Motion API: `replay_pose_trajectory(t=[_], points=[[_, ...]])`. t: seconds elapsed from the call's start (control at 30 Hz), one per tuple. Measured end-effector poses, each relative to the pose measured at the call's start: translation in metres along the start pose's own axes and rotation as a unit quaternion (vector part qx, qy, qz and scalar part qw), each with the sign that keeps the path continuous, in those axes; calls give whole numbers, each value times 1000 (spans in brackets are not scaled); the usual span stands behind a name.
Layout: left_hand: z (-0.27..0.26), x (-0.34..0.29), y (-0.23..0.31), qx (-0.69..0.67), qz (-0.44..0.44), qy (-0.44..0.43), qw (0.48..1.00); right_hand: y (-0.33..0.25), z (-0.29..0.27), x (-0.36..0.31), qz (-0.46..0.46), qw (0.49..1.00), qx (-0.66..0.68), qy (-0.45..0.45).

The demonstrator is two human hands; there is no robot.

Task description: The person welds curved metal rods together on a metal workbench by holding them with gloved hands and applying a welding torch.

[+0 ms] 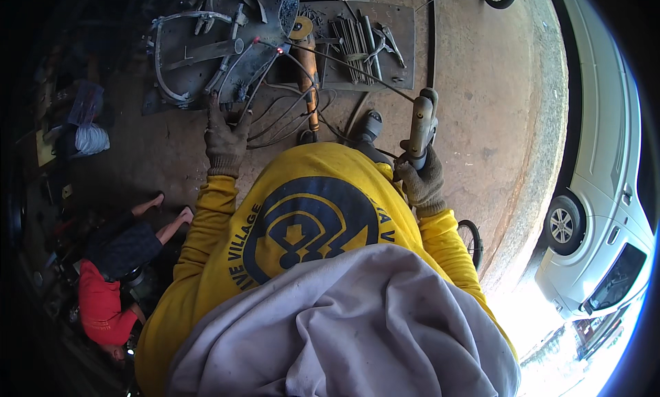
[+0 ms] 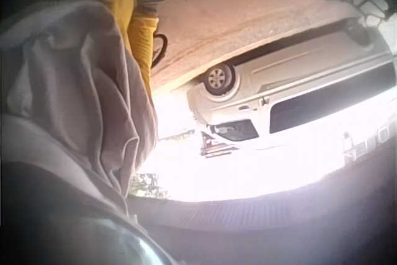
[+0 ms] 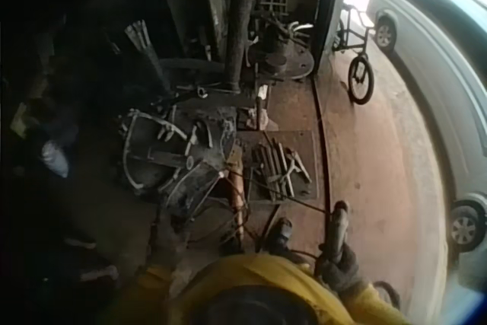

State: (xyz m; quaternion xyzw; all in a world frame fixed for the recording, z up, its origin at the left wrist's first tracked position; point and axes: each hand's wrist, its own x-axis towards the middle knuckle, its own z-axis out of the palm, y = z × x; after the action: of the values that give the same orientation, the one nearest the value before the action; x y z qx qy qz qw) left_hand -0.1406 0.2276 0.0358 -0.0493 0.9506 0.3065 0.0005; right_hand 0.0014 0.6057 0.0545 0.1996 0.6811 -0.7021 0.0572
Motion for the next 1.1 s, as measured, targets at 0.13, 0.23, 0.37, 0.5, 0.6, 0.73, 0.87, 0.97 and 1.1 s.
replay_pose_trajectory(t=[0.13, 0.23, 0.37, 0.5, 0.6, 0.73, 0.87, 0.97, 1.1], points=[[4, -3, -7, -66, 45, 18, 997, -3, 2, 6, 6, 999, 33, 1], [6, 0, -14, -81, 47, 11, 996, -31, 12, 28, -20, 999, -9, 38], [8, 9, -21, -84, 60, 2, 995, -67, 9, 76, -71, 990, 95, 78], [5, 11, -12, -53, 69, 23, 996, -137, 13, 130, -193, 976, 42, 89], [2, 10, -8, -26, 74, 35, 996, -187, 31, 170, -260, 957, 50, 119], [-11, 9, -2, 8, 43, 22, 999, -275, 79, 237, -387, 906, 51, 164], [-21, 13, 5, -30, 53, 6, 998, -354, 109, 300, -466, 882, 30, 58], [-25, 15, 21, -1, 25, -23, 999, -381, 101, 367, -747, 486, -390, 233], [-28, 15, 24, 42, 8, -12, 999, -386, 141, 403, -605, 785, -119, 55]])
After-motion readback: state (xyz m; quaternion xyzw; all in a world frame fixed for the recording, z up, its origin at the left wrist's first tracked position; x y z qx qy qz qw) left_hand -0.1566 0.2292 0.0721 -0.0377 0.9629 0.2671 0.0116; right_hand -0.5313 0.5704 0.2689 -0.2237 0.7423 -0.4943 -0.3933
